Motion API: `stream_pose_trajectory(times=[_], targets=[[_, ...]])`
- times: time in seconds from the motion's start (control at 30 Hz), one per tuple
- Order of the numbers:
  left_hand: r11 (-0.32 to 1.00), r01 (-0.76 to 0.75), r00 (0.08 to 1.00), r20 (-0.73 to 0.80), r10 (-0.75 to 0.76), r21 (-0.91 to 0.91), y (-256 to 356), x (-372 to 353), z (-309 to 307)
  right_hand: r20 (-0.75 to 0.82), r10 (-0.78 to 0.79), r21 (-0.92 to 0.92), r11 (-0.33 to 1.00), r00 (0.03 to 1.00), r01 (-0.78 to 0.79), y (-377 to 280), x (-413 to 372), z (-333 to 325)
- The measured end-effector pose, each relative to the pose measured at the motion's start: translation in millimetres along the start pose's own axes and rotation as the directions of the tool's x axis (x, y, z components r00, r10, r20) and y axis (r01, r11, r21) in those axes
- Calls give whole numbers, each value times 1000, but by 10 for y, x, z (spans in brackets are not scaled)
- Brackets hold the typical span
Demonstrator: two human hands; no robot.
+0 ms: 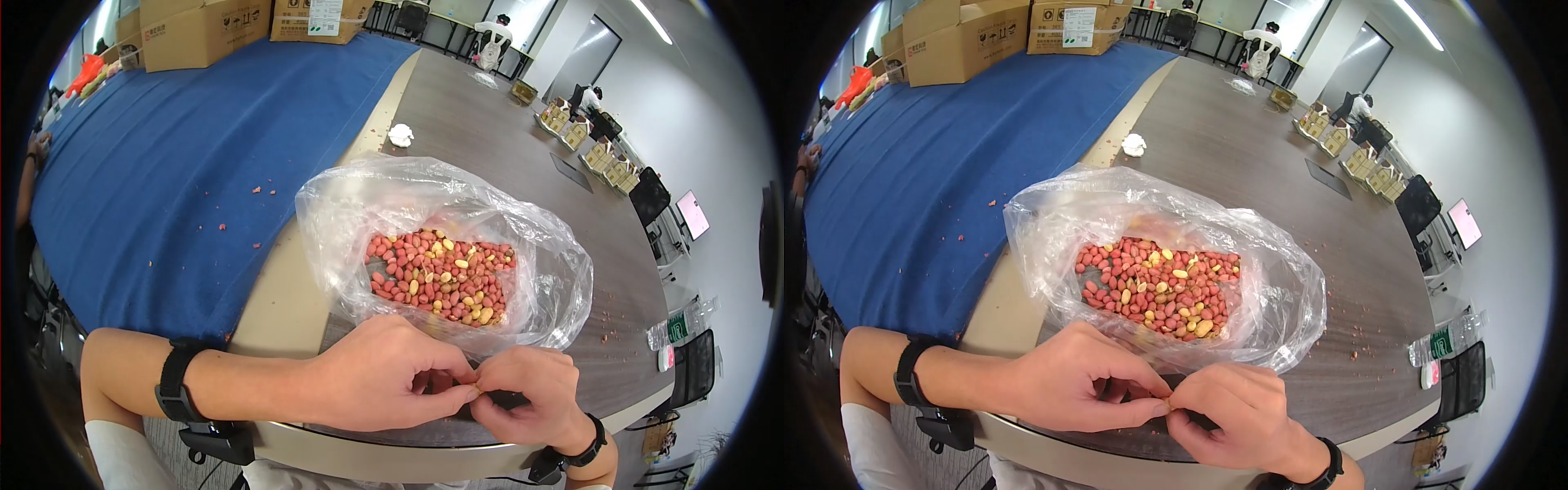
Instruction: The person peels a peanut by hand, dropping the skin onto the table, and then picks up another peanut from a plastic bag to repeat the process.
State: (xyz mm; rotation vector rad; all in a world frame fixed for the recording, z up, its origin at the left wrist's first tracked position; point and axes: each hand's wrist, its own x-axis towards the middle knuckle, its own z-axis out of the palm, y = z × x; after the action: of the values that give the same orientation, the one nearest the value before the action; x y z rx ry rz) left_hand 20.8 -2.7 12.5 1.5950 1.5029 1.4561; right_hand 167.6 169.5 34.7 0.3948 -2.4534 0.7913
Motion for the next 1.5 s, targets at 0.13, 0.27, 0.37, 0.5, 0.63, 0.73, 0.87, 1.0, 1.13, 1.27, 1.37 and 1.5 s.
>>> stream_pose_trajectory(times=[0.13,0.27,0.37,0.5,0.63,0.73,0.87,1.0,1.13,1.27,1.37,1.5], targets=[[1000,3,1000,5,-3,5,9,-6,-11,23,-17,-35,999,1000,18,10,-2,9],[998,57,998,12,-57,-16,32,-7,-4,27,-9,-33,999,1000,10,-1,1,10],[1000,19,1000,1,-19,8,21,-8,3,36,-8,-39,999,999,9,-8,4,8],[1000,15,1000,-1,-15,-2,7,-6,5,27,-4,-17,1000,1000,4,-5,3,11],[999,46,999,5,-46,-15,27,-3,-15,30,0,-20,1000,1000,1,-9,10,-11],[997,61,998,6,-60,-38,29,-1,-16,17,20,12,1000,1000,-20,-14,12,-9],[1000,14,1000,17,-14,-15,3,-4,-21,10,19,37,999,1000,-19,-7,13,-4],[1000,7,1000,-13,-6,17,-9,-7,-17,-7,28,50,998,1000,-28,-13,14,-8],[1000,-10,1000,-23,11,5,-12,-8,-22,-11,29,55,998,1000,-29,-5,4,-9],[999,-37,998,-55,37,1,-28,-7,1,-21,29,49,998,999,-28,13,-10,-6],[1000,-16,999,-42,16,-6,5,-8,-17,-29,40,61,997,999,-38,-5,0,-4],[999,29,999,-13,-29,14,-1,-8,-36,-32,47,59,997,998,-45,-6,2,-6]])
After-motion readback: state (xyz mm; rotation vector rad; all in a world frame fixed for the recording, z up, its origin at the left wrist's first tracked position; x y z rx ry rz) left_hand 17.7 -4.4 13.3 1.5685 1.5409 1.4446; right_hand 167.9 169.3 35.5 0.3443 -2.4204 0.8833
